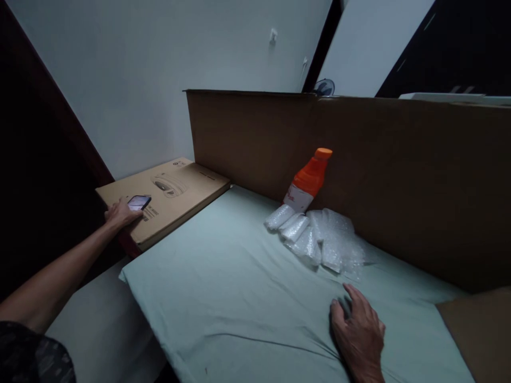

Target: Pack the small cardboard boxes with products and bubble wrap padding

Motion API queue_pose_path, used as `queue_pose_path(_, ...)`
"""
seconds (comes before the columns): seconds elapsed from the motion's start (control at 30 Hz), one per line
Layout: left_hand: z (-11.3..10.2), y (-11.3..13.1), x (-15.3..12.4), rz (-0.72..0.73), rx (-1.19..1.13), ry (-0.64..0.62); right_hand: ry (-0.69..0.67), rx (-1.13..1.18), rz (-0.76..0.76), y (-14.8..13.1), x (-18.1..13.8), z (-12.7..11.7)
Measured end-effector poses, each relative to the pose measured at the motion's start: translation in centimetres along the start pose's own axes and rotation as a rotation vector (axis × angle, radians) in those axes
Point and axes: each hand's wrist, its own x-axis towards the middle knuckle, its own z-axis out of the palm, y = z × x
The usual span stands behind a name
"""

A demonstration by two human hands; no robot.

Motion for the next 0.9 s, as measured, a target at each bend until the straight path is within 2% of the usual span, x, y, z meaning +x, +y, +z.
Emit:
queue_pose_path(0.2,0.3,-0.1,-2.8,0.101,0.031,0.033,0.003,0.014,-0.015,-0.2,-0.1,-0.2)
queue_pose_path(0.33,0.8,0.0,-3.6,0.134,0.066,0.085,-0.001,0.033,-0.009,-0.4,-0.2,-0.5)
queue_pose_path(0.53,1.0,0.1,-3.5,0.168,0.105,0.124,0.029,0.056,-0.011,-0.2,-0.2,-0.2)
queue_pose_path(0.73,0.8,0.0,-3.4,0.127,0.086,0.069,0.026,0.031,-0.01,-0.2,-0.4,-0.1)
queue_pose_path(0.9,0.2,0.0,-1.8,0.08,0.055,0.009,0.038,0.02,-0.011,0.3,-0.2,0.5)
